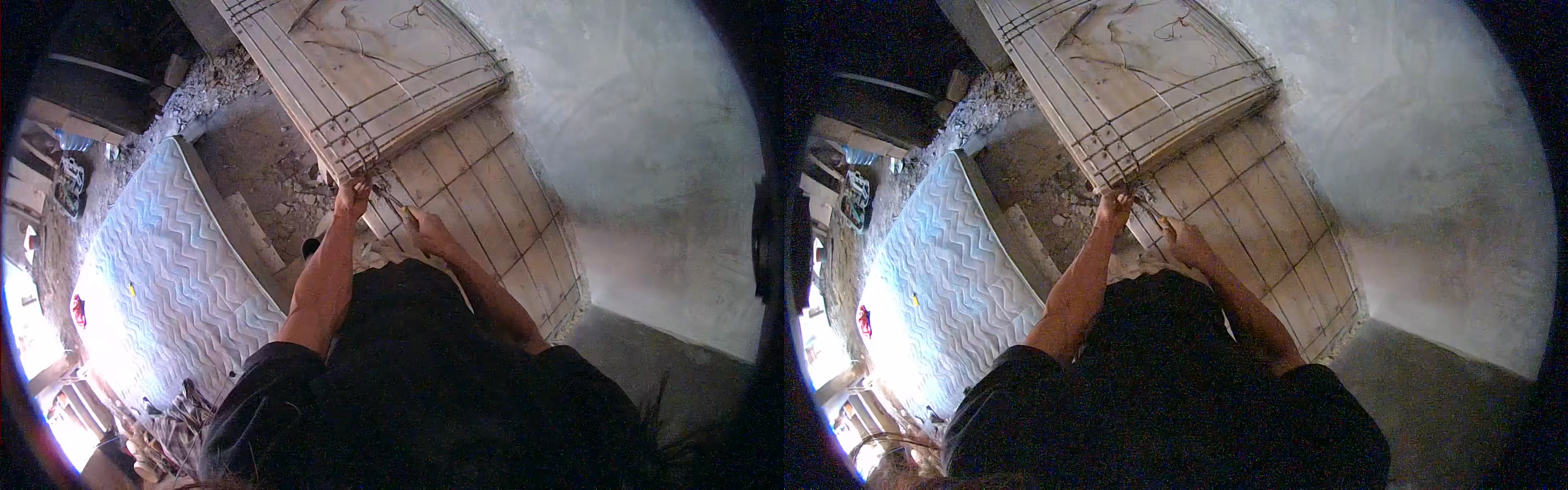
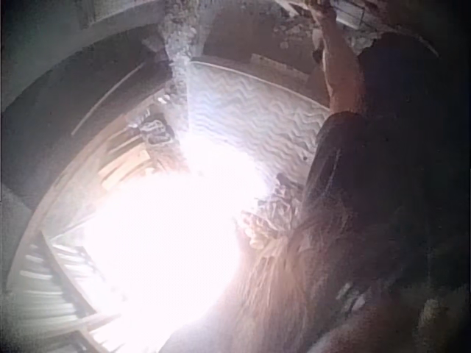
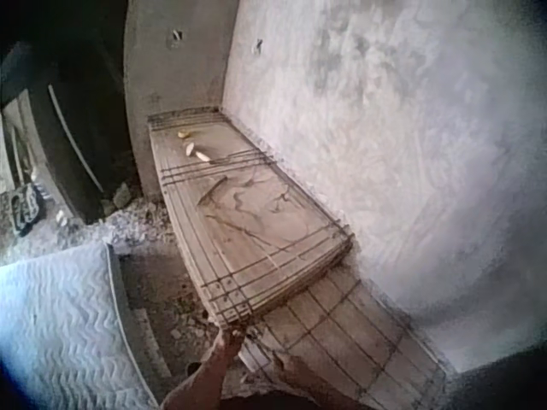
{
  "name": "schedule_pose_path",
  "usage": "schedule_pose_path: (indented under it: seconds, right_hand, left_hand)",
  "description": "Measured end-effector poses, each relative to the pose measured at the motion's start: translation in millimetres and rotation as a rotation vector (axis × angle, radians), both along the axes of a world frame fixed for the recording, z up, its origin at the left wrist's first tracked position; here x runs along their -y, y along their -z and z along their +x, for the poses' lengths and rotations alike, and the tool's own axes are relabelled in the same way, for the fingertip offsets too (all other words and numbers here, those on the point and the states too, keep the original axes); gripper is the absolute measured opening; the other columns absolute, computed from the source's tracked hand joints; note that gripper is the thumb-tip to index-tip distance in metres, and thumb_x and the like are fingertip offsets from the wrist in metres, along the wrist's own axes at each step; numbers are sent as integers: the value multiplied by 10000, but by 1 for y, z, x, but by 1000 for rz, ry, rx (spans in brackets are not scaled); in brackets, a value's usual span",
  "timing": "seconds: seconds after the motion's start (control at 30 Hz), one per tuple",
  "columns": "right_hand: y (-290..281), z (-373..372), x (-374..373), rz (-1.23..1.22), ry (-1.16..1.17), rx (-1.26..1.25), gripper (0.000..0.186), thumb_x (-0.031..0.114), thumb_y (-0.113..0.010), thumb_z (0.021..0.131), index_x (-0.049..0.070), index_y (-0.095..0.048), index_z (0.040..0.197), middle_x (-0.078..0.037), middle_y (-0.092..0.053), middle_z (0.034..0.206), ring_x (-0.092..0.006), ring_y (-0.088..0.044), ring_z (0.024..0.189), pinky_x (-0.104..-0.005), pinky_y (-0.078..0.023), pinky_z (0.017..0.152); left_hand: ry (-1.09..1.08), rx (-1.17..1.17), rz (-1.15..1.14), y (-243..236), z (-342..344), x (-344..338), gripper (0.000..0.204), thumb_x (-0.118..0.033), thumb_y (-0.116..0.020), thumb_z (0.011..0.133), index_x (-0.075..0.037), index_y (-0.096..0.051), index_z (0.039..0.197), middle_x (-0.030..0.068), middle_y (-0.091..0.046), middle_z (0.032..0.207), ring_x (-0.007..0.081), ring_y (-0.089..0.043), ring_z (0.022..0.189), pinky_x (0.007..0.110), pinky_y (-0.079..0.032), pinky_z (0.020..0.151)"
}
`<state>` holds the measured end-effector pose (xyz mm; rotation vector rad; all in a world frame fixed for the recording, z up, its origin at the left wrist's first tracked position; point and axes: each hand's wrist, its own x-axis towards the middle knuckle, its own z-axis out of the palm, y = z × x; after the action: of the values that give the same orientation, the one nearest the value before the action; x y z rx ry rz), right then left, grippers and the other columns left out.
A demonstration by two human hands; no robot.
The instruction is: The person is using a hammer and pliers to adjust and tie structural rebar over a wooden form.
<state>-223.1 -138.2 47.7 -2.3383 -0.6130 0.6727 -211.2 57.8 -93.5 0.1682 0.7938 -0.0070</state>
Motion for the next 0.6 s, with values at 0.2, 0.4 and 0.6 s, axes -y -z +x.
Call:
schedule_pose_path:
  seconds: [0.2, 0.4, 0.6]
  right_hand:
    - [2, 5, -18, -4, 35, -41, 360, 237, -460, 843, 26, -493, 1133, -196, -574, 728, -316, -572, 674, -403, -431, 626]
    - [6, 5, -18, -91, 52, -62, 399, 279, -443, 849, 30, -470, 1158, -191, -570, 737, -295, -571, 679, -397, -429, 619]
    - [18, 2, -18, -6, 31, -64, 413, 299, -448, 856, 8, -462, 1148, -164, -561, 712, -241, -554, 649, -378, -427, 612]
  left_hand:
    - [-69, -41, -2, 2, 3, 3, 201, -63, -521, 816, -1, -473, 1001, 64, -520, 784, 193, -524, 694, 299, -457, 629]
    - [10, 46, -33, -14, 5, 5, 96, -47, -510, 815, -66, -417, 821, 30, -420, 708, 169, -411, 597, 276, -386, 542]
    - [-15, -86, -37, -4, 2, -2, 180, -4, -481, 819, -88, -371, 704, 15, -328, 611, 143, -303, 492, 282, -340, 480]
